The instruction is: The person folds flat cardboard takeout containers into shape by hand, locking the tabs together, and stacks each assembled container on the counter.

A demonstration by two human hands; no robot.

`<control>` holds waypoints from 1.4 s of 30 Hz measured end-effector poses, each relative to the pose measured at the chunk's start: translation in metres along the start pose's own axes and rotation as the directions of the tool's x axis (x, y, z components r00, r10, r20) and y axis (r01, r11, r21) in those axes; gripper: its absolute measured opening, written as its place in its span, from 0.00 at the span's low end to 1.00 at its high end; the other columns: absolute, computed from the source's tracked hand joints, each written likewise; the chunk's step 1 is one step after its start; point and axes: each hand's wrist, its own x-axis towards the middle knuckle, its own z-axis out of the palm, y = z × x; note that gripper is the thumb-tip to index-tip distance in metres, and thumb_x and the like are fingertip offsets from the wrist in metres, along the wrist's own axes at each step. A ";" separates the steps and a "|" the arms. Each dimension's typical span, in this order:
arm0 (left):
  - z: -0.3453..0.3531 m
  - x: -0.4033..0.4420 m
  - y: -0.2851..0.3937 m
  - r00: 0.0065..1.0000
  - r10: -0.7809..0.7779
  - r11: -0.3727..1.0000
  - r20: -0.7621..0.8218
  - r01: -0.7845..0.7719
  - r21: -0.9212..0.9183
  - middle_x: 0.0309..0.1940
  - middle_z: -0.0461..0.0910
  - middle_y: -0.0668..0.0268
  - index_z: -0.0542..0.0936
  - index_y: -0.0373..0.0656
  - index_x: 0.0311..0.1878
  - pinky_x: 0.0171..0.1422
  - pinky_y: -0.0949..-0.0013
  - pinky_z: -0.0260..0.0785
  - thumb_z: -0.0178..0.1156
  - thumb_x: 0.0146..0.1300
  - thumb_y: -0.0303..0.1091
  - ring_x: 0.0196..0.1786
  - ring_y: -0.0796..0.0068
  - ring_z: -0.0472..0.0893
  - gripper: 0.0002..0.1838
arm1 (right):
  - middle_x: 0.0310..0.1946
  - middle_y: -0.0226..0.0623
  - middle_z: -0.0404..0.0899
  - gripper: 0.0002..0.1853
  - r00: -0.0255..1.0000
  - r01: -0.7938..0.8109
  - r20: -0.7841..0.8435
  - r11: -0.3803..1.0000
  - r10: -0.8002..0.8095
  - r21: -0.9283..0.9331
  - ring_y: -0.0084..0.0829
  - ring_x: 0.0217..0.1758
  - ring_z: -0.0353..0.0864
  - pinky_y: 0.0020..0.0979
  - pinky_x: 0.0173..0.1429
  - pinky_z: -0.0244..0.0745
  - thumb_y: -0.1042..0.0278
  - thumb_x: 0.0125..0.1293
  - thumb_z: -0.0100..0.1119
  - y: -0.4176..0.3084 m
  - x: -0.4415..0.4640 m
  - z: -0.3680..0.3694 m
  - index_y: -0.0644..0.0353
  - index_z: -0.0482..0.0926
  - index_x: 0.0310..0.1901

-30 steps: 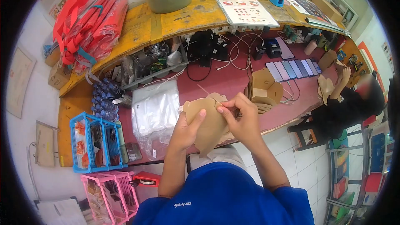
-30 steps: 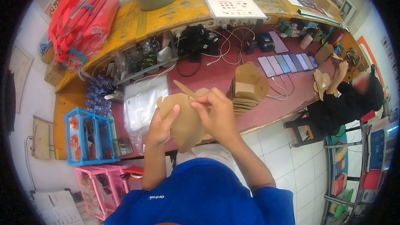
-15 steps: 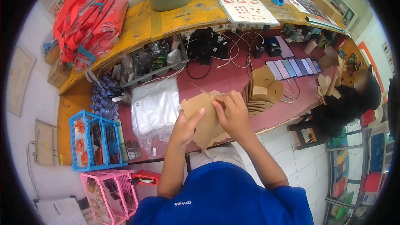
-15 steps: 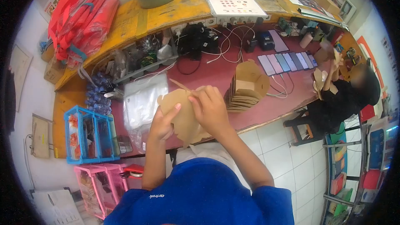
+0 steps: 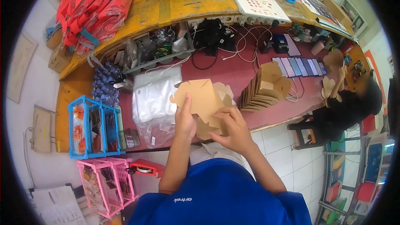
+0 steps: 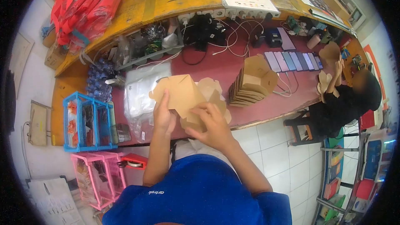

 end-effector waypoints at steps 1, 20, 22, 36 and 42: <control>-0.001 0.000 -0.001 1.000 0.012 1.000 -0.017 -0.012 0.008 0.65 0.82 0.62 0.73 0.41 0.73 0.69 0.59 0.77 0.54 0.85 0.43 0.66 0.66 0.83 0.22 | 0.48 0.41 0.82 0.17 1.000 -0.025 -0.007 0.999 0.024 -0.023 0.47 0.53 0.83 0.42 0.58 0.79 0.69 0.58 0.78 0.003 -0.003 0.001 0.59 0.85 0.49; 0.029 -0.036 -0.001 0.491 0.325 -0.380 0.808 -0.715 0.587 0.60 0.80 0.68 0.90 0.55 0.56 0.65 0.53 0.66 0.69 0.60 0.27 0.57 0.59 0.75 0.20 | 0.39 0.41 0.84 0.05 0.925 -0.290 -0.254 0.957 0.283 0.009 0.33 0.36 0.87 0.28 0.40 0.82 0.84 0.63 0.68 0.023 -0.023 -0.024 0.67 0.85 0.40; 0.023 -0.029 -0.010 0.478 0.370 -0.379 0.797 -0.705 0.599 0.57 0.83 0.76 0.90 0.57 0.54 0.66 0.55 0.63 0.70 0.59 0.29 0.59 0.63 0.74 0.19 | 0.39 0.42 0.84 0.06 0.942 -0.244 -0.253 0.967 0.220 -0.069 0.34 0.36 0.87 0.29 0.40 0.82 0.84 0.64 0.67 0.014 -0.029 -0.018 0.67 0.85 0.41; 0.000 -0.021 -0.017 0.599 0.254 -0.161 0.760 -0.748 0.644 0.40 0.83 0.65 0.89 0.49 0.45 0.57 0.52 0.71 0.70 0.63 0.30 0.47 0.57 0.82 0.08 | 0.50 0.40 0.80 0.12 0.924 -0.376 0.011 0.899 0.383 0.226 0.27 0.47 0.87 0.30 0.52 0.87 0.77 0.75 0.64 0.020 -0.041 -0.021 0.65 0.84 0.58; 0.002 -0.039 -0.007 0.581 0.087 -0.126 0.809 -0.799 0.588 0.40 0.86 0.59 0.88 0.45 0.45 0.54 0.53 0.74 0.67 0.65 0.28 0.46 0.53 0.83 0.07 | 0.52 0.43 0.83 0.19 0.924 -0.361 0.239 0.882 0.297 0.302 0.40 0.53 0.84 0.37 0.57 0.82 0.65 0.73 0.68 0.021 -0.054 -0.029 0.57 0.84 0.63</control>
